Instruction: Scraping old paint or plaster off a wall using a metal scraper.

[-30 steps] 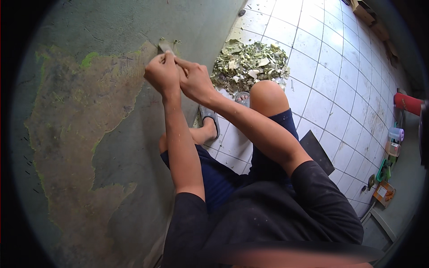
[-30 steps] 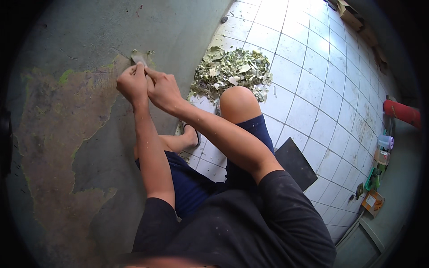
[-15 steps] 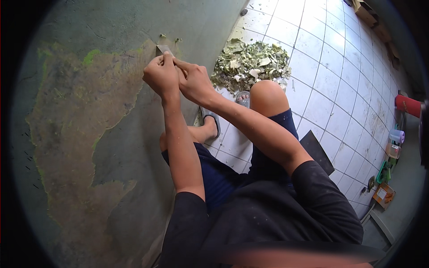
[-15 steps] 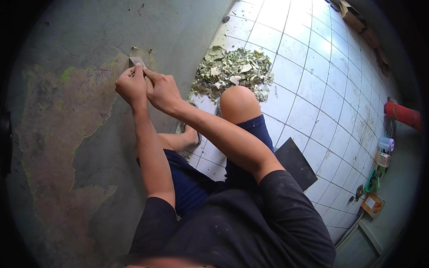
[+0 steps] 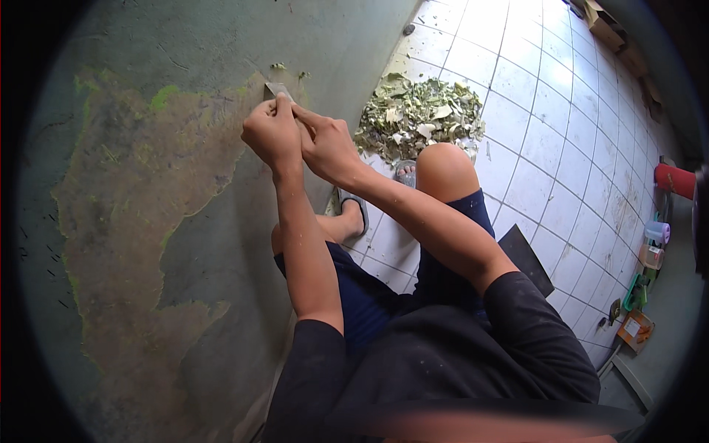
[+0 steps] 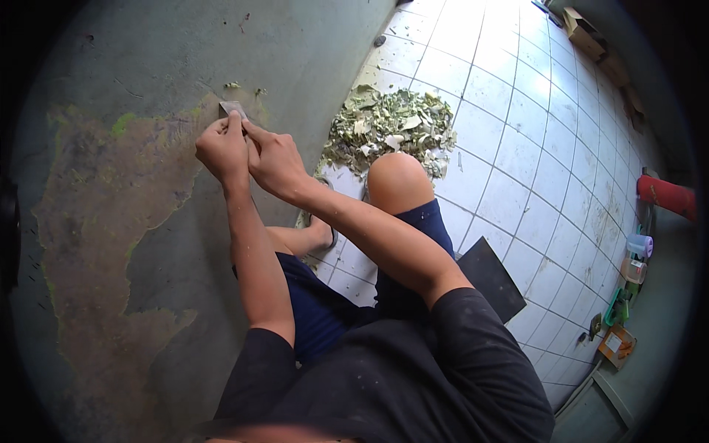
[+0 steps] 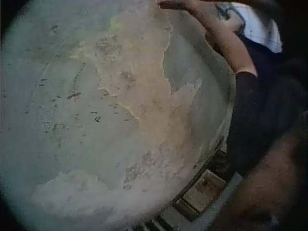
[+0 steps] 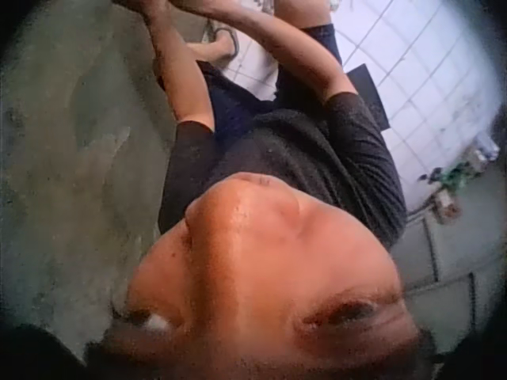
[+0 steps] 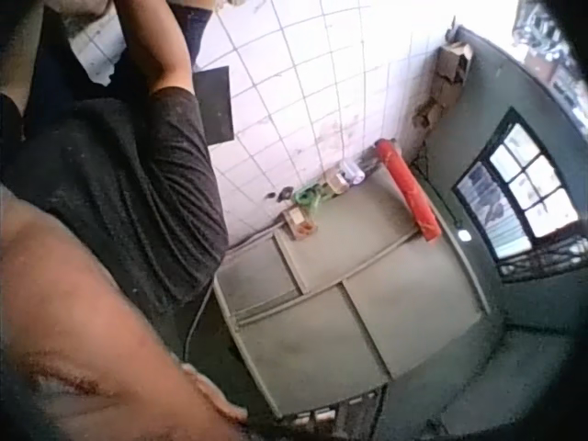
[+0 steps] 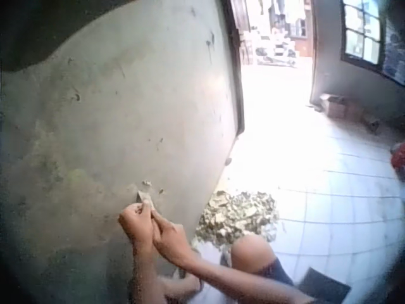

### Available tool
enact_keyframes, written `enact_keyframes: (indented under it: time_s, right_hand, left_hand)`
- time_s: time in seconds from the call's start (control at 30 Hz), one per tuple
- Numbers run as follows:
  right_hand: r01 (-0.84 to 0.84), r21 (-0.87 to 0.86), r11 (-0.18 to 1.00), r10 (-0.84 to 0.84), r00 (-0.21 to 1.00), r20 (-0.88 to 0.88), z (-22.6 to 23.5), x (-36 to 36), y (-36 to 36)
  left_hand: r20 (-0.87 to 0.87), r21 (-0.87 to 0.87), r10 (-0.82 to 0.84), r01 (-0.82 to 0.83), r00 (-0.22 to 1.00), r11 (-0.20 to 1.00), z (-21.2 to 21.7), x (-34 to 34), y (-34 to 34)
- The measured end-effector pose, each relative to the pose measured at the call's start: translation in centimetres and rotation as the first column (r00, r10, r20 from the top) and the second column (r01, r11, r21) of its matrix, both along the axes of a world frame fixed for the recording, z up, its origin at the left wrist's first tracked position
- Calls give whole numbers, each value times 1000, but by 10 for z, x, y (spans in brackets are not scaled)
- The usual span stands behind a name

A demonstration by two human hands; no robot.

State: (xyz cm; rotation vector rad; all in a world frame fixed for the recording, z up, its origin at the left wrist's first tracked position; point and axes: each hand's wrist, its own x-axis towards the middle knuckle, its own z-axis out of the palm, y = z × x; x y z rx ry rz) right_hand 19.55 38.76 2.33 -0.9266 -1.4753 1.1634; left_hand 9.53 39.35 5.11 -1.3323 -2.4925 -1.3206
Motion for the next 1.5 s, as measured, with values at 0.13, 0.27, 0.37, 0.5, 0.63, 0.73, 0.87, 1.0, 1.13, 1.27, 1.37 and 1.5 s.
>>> enact_keyframes:
  time_s: [0.13, 0.27, 0.37, 0.5, 0.63, 0.73, 0.87, 1.0, 1.13, 1.27, 1.37, 1.5]
  right_hand:
    - [-39, -69, 997, 41, 999, 21, 14, -4, 7]
    - [-77, -77, 994, 81, 996, 44, 10, 3, -9]
    - [-54, -77, 996, 58, 997, 44, 20, -1, 1]
    - [-11, 49, 999, 10, 1000, 2, 13, 3, 0]
    - [-64, -105, 992, 73, 993, 92, 28, 5, 1]
    - [-6, 15, 1000, 5, 998, 55, 22, 3, 4]
    - [-1, -31, 1000, 1, 1000, 7, 36, -4, 26]
    - [-49, -62, 997, 54, 996, 72, 18, 9, 2]
    - [-45, -79, 996, 49, 997, 59, 30, 11, 8]
    - [-52, -32, 998, 54, 996, 69, 22, 7, -7]
    - [-10, -52, 999, 13, 998, 57, 32, 3, 8]
    - [-20, 33, 999, 17, 997, 80, 23, 5, 1]
  left_hand:
    - [-73, 86, -54, 60, 996, 994, 20, 1, 16]
    - [-23, 129, -16, 19, 1000, 991, 5, 3, -4]
    - [-63, 28, -21, 23, 998, 999, 24, -2, 14]
    - [-8, -3, 0, 0, 1000, 1000, 15, 0, -3]
    - [21, -14, -52, 52, 998, 999, 31, -6, 17]
    - [-23, 8, -35, 35, 999, 999, 17, -3, 7]
    - [-122, 44, -97, 103, 988, 994, 22, -13, 36]
    - [-34, 27, -25, 26, 999, 999, 13, -1, 13]
    - [-80, 66, -1, 7, 997, 998, 23, 3, 23]
    - [19, 64, 45, -46, 999, 997, 16, 2, 1]
    - [-62, 45, -22, 25, 998, 999, 34, 1, 22]
    - [-30, 6, 20, -20, 999, 1000, 16, -4, 0]
